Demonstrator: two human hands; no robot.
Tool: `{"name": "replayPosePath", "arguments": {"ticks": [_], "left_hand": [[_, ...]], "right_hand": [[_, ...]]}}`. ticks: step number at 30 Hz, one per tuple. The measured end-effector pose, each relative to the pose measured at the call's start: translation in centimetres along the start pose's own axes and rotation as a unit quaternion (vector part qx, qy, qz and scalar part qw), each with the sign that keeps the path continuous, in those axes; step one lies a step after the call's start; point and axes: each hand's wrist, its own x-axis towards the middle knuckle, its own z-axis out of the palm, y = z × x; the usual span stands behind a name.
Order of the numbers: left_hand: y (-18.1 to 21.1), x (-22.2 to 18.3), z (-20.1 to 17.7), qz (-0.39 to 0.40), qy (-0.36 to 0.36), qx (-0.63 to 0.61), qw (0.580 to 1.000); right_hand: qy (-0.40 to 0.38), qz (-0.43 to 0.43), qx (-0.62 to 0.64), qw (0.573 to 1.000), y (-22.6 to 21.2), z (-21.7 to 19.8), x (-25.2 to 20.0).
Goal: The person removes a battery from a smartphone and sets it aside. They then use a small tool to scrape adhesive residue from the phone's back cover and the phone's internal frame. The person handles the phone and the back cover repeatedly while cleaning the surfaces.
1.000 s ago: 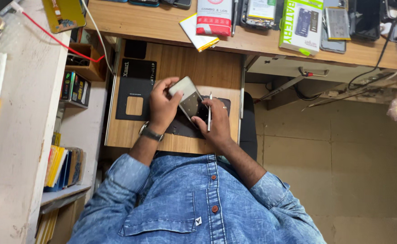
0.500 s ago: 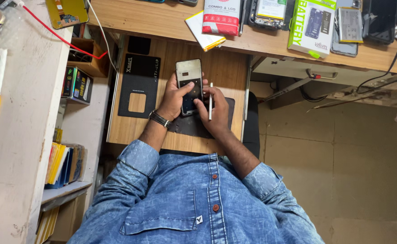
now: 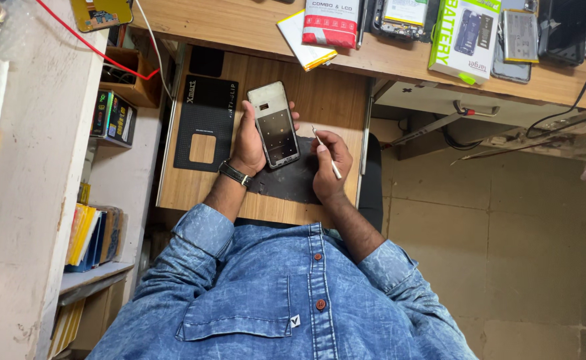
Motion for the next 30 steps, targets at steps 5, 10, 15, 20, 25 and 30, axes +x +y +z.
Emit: {"name": "replayPosePath", "arguments": {"ticks": [5,10,15,20,25,30], "left_hand": [[-0.5,0.1,-0.9,0.016,-0.011,-0.028,0.999],[-0.1,0.0,-1.0,0.028,-0.017,-0.058,0.998],[2.0,-1.2,1.8,0.065,-0.003,-0.085,0.994],[4.5,-2.3,5.8,0.115,-0.031,-0.072,0.990],[5.6,-1.5,7.3,0.119,-0.030,-0.065,0.990],[3.6,-1.1,5.2,0.112,0.021,-0.058,0.992]], "right_hand": [[0.013,0.029,0.010,0.999,1.0,-0.1,-0.5],[-0.016,-0.026,-0.005,1.000,1.1,-0.6,-0.9],[-0.052,-0.053,-0.035,0.997,-1.9,-0.7,-0.6],[-0.074,-0.089,0.029,0.993,-6.3,0.0,0.0],[-0.068,-0.130,-0.052,0.988,-7.5,0.8,1.2],[-0.038,-0.085,-0.047,0.995,-4.4,0.5,1.2]]}}
